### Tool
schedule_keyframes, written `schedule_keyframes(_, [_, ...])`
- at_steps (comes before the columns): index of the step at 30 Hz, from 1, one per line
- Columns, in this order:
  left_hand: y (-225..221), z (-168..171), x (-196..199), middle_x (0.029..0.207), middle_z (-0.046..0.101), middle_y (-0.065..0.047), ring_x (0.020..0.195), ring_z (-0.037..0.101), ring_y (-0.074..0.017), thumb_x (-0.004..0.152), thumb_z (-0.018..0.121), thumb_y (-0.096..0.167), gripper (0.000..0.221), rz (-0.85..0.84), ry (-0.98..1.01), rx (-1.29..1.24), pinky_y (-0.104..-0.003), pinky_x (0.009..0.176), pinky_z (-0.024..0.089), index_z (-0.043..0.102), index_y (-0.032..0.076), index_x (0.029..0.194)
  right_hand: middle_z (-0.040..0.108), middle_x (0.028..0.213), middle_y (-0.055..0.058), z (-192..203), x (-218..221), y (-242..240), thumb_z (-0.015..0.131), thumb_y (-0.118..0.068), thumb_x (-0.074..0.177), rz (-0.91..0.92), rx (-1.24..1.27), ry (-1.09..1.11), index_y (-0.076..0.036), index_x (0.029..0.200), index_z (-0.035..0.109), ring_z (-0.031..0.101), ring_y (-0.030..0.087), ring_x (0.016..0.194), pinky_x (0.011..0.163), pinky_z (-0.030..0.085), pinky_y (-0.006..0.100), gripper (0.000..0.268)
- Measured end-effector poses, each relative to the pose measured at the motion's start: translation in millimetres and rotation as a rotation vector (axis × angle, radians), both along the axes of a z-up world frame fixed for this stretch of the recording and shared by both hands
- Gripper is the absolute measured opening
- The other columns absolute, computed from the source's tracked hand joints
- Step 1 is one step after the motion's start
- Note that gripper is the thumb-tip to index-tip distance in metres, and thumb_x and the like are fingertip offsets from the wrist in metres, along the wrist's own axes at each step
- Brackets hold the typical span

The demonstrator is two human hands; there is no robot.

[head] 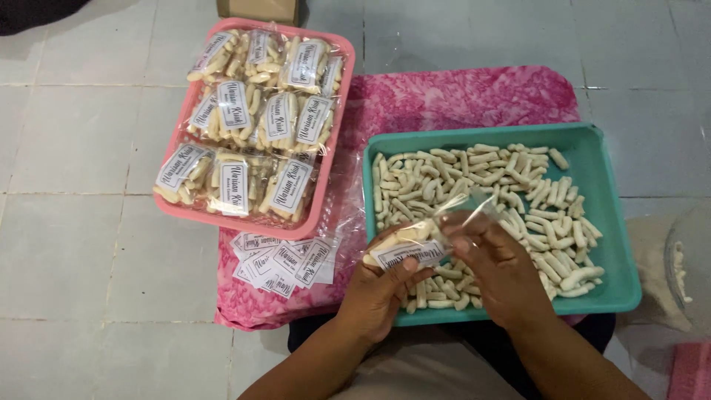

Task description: Packaging small snack items into plastic bags by hand and using a spoon

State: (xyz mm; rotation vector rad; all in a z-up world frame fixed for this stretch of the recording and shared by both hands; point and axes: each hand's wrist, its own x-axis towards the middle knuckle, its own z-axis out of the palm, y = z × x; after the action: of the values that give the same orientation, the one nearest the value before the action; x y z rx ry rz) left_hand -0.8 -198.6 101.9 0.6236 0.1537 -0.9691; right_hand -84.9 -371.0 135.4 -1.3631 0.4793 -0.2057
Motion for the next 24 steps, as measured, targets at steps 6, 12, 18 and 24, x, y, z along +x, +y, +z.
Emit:
schedule_keyframes(6, [7,21,1,0.138,0.058,-0.013,0.129,0.054,-0.0322,0.091,0.070,0.027,0.054,0.102,-0.691,0.171,-0.049,0.114,0.042,0.052,0.008,0.138,0.075,0.120,0.015,31,-9,-16,0.053,-0.003,0.103,0.017,-0.222,-0.141,-0.003,0.115,0.063,0.068,0.019,0.102,0.092,0.057,0.033,0.015])
schedule_keyframes(12, [6,63,20,0.137,0.057,-0.015,0.127,0.056,-0.0308,0.086,0.071,0.021,0.058,-0.024,-1.152,0.355,-0.047,0.110,0.045,0.054,0.007,0.139,0.080,0.107,0.011,51,-3,-21,0.065,-0.006,0.094,0.184,-0.497,0.016,-0.001,0.102,0.075,0.074,0.018,0.087,0.080,0.057,0.029,0.014])
schedule_keyframes(18, [-12,43,9,0.110,0.067,-0.008,0.081,0.058,-0.0131,0.095,0.068,0.006,0.010,0.076,-0.941,0.335,-0.024,0.069,0.049,0.071,0.002,0.103,0.075,0.106,0.009,40,-7,-17,0.060,-0.004,0.100,0.110,-0.370,-0.006,0.000,0.112,0.072,0.065,0.014,0.086,0.078,0.052,0.026,0.018])
schedule_keyframes(24, [-16,42,1,0.098,0.072,-0.017,0.094,0.068,-0.0230,0.095,0.074,0.010,0.017,0.121,-0.928,0.361,-0.040,0.081,0.058,0.077,0.002,0.109,0.073,0.097,0.016,1,-22,-23,0.067,0.002,0.096,0.043,-0.304,-0.085,0.006,0.105,0.071,0.070,0.019,0.091,0.081,0.059,0.038,0.011])
